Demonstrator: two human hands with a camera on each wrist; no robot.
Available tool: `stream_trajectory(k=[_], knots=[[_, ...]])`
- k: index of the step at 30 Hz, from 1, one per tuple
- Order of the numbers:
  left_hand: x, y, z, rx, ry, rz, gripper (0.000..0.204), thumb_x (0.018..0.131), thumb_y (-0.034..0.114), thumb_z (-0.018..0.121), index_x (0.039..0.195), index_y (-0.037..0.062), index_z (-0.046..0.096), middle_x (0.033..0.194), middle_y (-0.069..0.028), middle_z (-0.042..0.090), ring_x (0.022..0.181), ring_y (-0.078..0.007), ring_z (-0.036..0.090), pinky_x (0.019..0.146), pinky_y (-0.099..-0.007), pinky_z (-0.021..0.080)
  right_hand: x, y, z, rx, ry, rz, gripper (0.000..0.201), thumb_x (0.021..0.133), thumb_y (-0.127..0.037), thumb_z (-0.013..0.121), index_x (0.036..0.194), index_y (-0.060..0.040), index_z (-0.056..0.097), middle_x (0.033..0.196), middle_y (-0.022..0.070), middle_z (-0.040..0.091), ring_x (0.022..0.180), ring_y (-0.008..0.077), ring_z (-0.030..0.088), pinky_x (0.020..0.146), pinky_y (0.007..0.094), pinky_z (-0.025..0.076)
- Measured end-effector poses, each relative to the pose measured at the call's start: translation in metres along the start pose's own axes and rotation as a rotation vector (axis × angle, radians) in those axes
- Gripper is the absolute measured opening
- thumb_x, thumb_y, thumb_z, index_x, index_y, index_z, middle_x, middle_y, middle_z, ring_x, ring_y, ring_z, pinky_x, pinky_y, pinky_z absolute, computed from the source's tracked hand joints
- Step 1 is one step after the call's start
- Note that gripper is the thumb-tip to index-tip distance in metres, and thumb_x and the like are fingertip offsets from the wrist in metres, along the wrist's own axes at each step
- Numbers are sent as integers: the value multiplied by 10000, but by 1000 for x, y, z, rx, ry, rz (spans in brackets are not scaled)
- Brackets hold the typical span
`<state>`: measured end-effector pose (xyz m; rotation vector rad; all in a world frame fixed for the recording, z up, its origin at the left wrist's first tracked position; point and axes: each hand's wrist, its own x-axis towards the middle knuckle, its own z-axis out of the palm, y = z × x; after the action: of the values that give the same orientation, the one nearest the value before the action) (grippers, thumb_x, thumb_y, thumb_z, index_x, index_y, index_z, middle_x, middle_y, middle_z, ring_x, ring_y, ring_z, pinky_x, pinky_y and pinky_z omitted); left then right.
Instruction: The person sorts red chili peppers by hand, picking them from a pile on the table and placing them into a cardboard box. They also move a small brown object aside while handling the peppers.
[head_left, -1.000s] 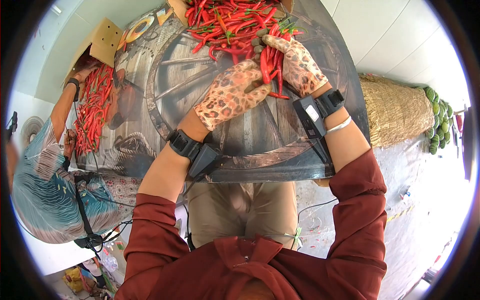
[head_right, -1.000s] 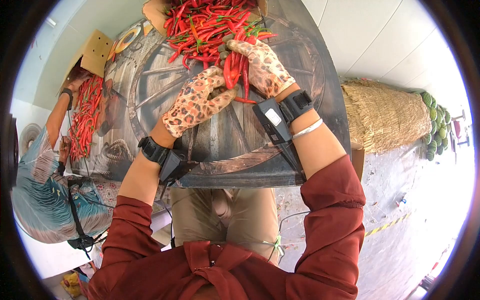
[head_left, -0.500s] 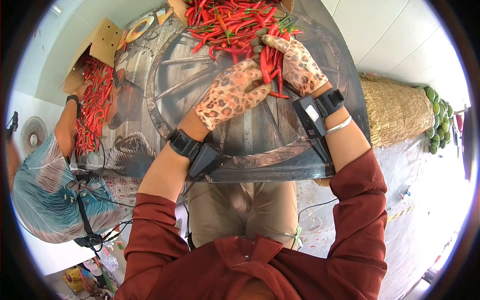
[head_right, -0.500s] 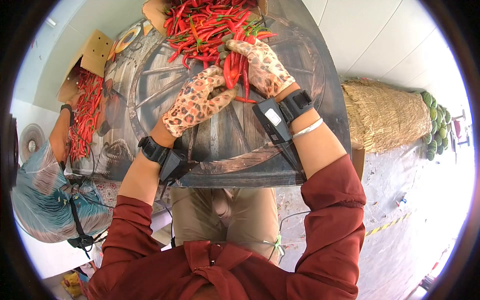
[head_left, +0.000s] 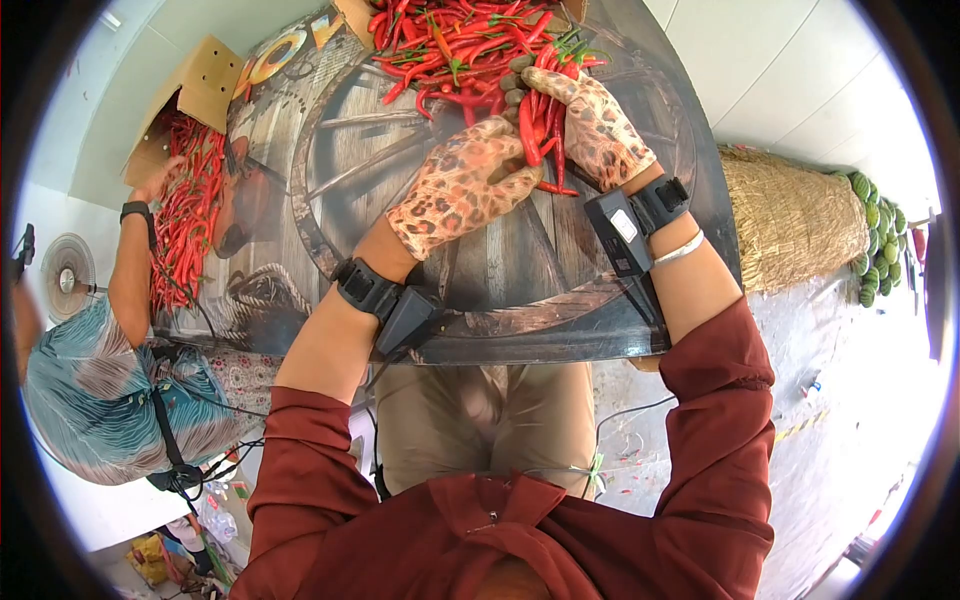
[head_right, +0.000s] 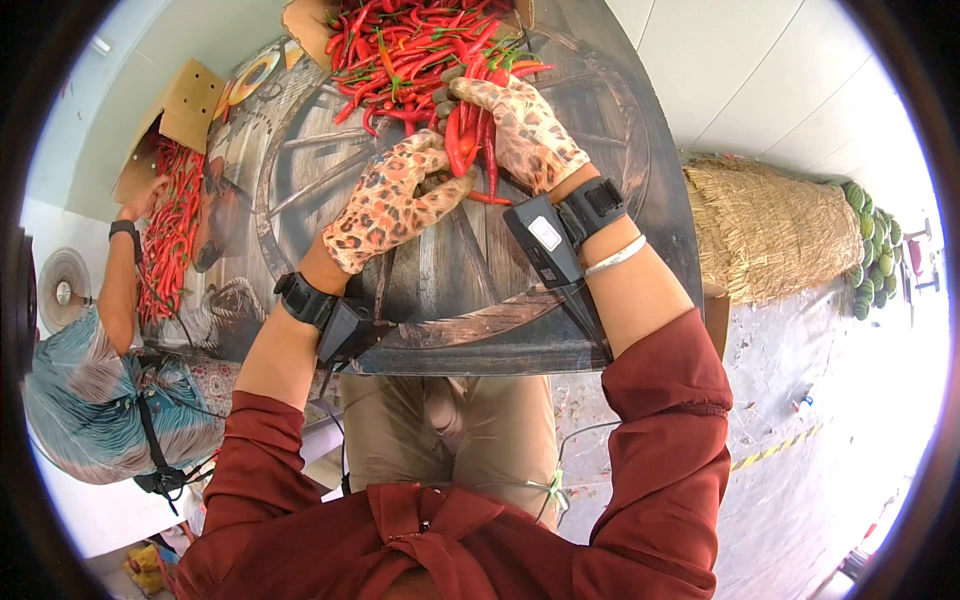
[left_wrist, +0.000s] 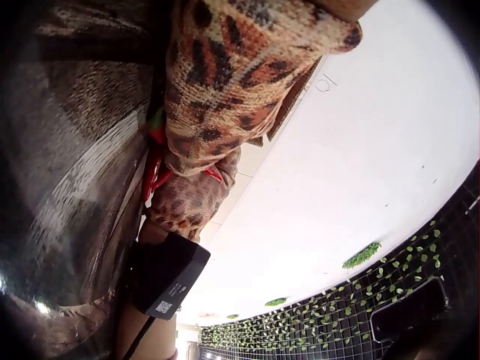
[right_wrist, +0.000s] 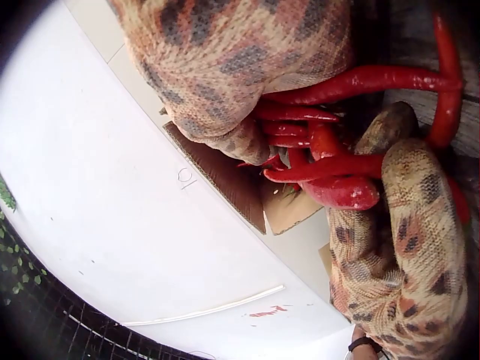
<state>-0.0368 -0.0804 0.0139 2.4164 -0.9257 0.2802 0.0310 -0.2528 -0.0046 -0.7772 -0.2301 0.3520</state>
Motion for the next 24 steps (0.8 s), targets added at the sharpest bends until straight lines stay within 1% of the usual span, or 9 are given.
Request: stream_trajectory(k=[3,7,9,11,12,14,15,21,24], knots=[[-2,-7,4,14,45,83,249,831,228,616,1034,86,635,1059,-113,611,1045,-286,554,899,-376,461,1,0,-1,63,-20,10,177,883,-70,571,1025,33,593,894,134,649,799,231,650,729,351,562],[-3,-5,3,56,82,91,255,832,225,617,1047,89,632,1064,-110,612,1052,-286,553,904,-378,459,-3,-2,6,-34,-9,-4,202,883,-70,569,1052,40,588,907,133,648,801,225,646,731,344,559],[-2,-4,3,34,27,51,254,833,210,611,1057,90,629,1053,-106,612,1035,-281,557,900,-374,461,-2,-1,3,-55,4,-5,213,882,-68,568,1063,42,584,912,134,648,807,221,644,735,343,557],[-3,-9,5,38,37,104,252,833,203,608,1058,91,628,1046,-104,613,1025,-279,558,896,-372,462,1,1,-5,-96,-84,-4,303,908,-107,560,1164,52,523,1031,135,602,928,227,605,838,347,529],[-2,-7,3,43,47,157,249,834,195,604,1059,92,627,1040,-101,613,1015,-277,560,892,-370,463,0,1,-4,-95,-83,-4,303,908,-107,560,1164,52,523,1031,135,602,928,227,605,838,347,529],[-2,-2,0,40,28,109,246,834,189,601,1058,92,627,1036,-98,614,1006,-276,561,887,-367,464,-2,2,-1,-31,-59,-51,232,874,-65,574,1080,42,581,920,133,649,834,207,639,744,329,552],[-2,1,-2,36,9,60,242,834,182,598,1057,93,626,1033,-95,614,997,-274,563,883,-364,465,-3,2,0,-30,-58,-52,232,874,-65,574,1080,42,581,920,133,649,834,207,639,744,329,552],[-2,-8,6,54,61,125,243,827,188,610,1049,90,626,1013,-95,618,987,-276,565,872,-359,468,-6,-3,6,-71,-39,-27,246,874,-67,584,1093,45,578,917,135,649,826,209,641,740,330,555],[-2,-6,4,26,46,90,248,824,185,616,1051,86,623,1006,-100,620,976,-275,569,863,-359,473,-6,-4,8,-64,-26,-8,257,872,-64,590,1102,50,576,916,140,648,819,214,642,731,339,559]])
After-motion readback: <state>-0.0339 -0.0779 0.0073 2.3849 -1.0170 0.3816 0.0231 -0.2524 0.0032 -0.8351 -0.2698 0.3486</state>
